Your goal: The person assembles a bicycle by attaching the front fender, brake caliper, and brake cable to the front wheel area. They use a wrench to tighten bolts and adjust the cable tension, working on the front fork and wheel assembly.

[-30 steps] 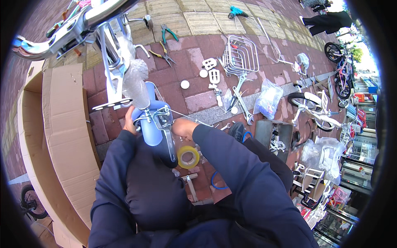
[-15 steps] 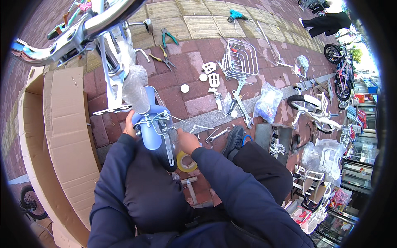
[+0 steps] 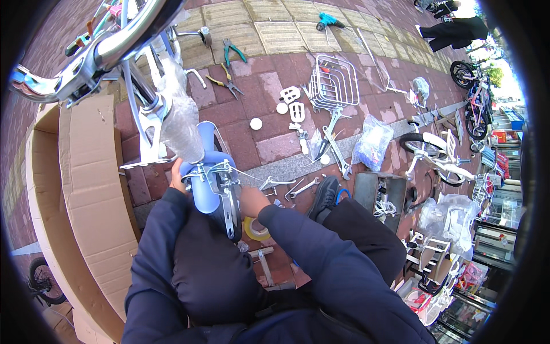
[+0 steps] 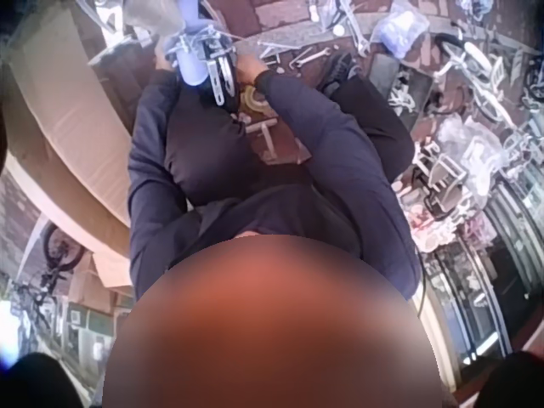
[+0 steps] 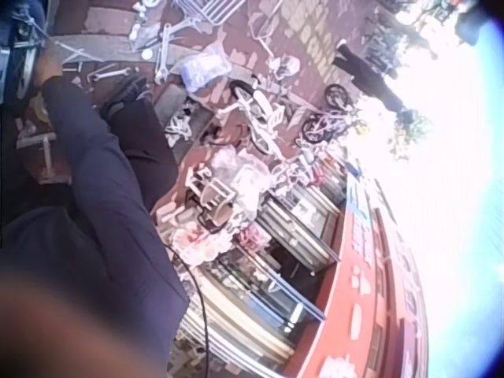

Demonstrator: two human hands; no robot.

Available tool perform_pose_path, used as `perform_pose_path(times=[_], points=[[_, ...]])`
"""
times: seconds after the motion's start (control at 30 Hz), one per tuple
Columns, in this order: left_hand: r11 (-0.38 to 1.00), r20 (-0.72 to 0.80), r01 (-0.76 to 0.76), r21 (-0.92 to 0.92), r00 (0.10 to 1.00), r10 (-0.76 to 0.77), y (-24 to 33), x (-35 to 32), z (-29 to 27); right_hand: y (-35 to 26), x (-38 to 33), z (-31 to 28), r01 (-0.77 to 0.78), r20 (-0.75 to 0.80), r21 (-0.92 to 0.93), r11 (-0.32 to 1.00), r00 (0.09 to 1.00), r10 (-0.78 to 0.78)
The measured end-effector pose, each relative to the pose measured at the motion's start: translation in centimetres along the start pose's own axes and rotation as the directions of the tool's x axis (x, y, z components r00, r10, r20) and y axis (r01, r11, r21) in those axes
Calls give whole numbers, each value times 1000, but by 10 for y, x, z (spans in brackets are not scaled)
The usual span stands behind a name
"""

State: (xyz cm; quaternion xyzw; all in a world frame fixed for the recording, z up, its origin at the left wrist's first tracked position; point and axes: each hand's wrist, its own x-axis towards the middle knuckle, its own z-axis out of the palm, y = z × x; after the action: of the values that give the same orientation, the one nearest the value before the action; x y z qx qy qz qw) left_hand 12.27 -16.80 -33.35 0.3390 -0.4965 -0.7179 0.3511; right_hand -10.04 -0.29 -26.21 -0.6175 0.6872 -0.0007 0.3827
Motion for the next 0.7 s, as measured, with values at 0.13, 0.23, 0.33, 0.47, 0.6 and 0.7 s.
perform_pose_path(times=[0.13,0.23,0.33,0.47,0.6,0.7], points=[[984,-6,109,-140,994,-111,2,-7,2,7,15,0,241,265,-89,966,941,-211],[988,-53,73,-134,995,-81,6,-11,7,11,16,18,184,131,-35,982,975,-178],[999,-6,14,32,1000,-14,2,-10,5,16,2,36,-77,-8,577,813,995,100],[983,-22,97,-158,995,-102,-17,-8,-9,15,-10,48,-320,238,924,209,910,340],[994,-70,-26,110,997,34,-26,-8,-14,6,0,42,-163,-145,506,847,952,270],[996,-54,53,-70,997,-57,-18,-13,-2,5,11,26,-283,-54,469,837,936,347]])
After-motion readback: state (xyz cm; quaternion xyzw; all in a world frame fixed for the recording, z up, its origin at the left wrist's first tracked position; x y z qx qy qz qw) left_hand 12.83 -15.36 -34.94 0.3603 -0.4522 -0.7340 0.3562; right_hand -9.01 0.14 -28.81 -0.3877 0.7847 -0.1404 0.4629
